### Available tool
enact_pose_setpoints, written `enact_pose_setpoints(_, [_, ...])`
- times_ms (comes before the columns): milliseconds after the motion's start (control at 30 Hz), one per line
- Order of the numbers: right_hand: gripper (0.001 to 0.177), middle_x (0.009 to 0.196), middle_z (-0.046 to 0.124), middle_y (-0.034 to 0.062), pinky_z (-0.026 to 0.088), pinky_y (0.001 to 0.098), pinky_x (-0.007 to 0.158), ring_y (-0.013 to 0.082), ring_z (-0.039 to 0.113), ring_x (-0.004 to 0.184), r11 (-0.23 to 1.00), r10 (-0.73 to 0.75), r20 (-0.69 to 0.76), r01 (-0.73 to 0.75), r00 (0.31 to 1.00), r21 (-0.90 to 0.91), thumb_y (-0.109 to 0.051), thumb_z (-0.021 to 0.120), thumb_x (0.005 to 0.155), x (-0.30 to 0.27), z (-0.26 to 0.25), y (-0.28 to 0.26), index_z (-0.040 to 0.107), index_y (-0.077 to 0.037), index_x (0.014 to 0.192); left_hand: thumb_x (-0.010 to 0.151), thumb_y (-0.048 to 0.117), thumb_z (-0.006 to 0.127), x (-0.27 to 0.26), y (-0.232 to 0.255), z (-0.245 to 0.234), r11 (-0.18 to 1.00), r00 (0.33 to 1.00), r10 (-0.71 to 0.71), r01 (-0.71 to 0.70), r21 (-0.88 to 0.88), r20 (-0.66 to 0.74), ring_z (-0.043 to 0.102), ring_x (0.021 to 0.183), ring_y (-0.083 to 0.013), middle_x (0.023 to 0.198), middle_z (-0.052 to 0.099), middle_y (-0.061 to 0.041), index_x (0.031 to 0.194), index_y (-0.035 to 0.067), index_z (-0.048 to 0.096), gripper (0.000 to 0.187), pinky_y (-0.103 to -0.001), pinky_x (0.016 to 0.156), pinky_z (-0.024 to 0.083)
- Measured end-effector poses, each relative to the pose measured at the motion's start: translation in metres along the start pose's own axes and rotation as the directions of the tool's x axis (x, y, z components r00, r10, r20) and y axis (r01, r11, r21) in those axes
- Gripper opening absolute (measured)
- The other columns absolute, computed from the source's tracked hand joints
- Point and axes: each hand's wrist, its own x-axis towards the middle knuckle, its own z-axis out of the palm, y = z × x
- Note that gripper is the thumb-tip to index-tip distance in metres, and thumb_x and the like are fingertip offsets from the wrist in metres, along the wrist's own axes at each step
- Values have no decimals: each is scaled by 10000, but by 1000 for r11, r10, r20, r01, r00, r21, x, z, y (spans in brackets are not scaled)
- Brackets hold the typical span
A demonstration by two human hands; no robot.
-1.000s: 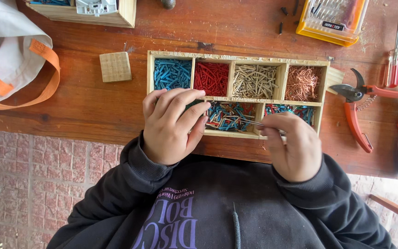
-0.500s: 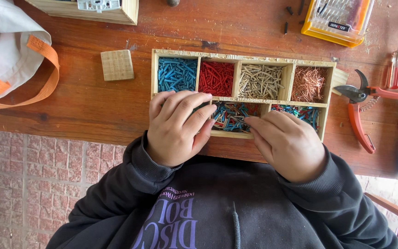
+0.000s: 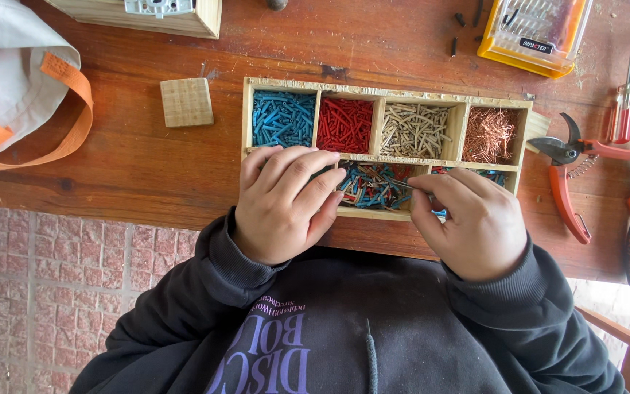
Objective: The person sorts small fasteners and copper wire from a compartmentalized wooden box on a workbench. They pick up individual items, separate them by type, and place them back into the appropriate compartments. Tools such as pliers and a hammer are visible on the table but are not used during the clip.
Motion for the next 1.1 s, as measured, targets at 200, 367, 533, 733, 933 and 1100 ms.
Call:
enact_pose_setpoints(200, [123,898,711,47,547,400,727,256,675,760,999,-10,14,10,1000,-34,-80,722,996,1,5,2,801,-105,1087,1077,238,686,0,-1,0,1000,1000,7,-7,2,1,698,1141,-226,1278,761,-8,1138,163,801,150,-450,1064,412])
enact_pose_setpoints(367, [100,889,726,61,546,393,749,247,670,750,999,-29,-6,29,1000,14,-30,719,994,1,5,3,794,-85,1029,1073,237,689,0,-1,1,1000,1000,13,-13,4,-5,703,1132,-221,1271,765,-4,1131,165,801,145,-453,1059,416])
enact_pose_setpoints(533, [110,835,691,46,501,341,682,189,593,645,997,11,-6,-11,1000,75,-15,735,994,-7,-4,7,807,-75,1051,1068,229,715,-1,0,0,1000,1000,-10,10,-19,2,699,1144,-220,1277,761,3,1147,169,798,130,-458,1076,405])
enact_pose_setpoints(733, [158,746,621,26,450,286,618,135,527,575,982,97,-11,-94,995,162,45,739,957,-14,-16,3,817,-69,1036,1071,223,739,5,6,-7,991,994,-71,79,-106,78,683,1235,-250,1338,729,2,1186,178,748,123,-493,1153,307])
enact_pose_setpoints(933, [165,718,608,36,442,284,595,141,531,563,980,80,-38,-72,996,185,62,736,948,-15,-21,-3,814,-61,1024,1100,215,721,16,24,3,998,995,-5,11,-60,101,669,1240,-235,1385,708,13,1269,250,762,178,-492,1111,329])
enact_pose_setpoints(1100, [183,703,609,28,441,279,590,135,524,554,981,38,-84,-21,996,192,85,729,952,-17,-26,-7,804,-67,1022,1079,192,791,23,35,21,1000,999,3,-2,-30,34,683,1103,-175,1168,719,75,1145,276,800,107,-452,1084,355])
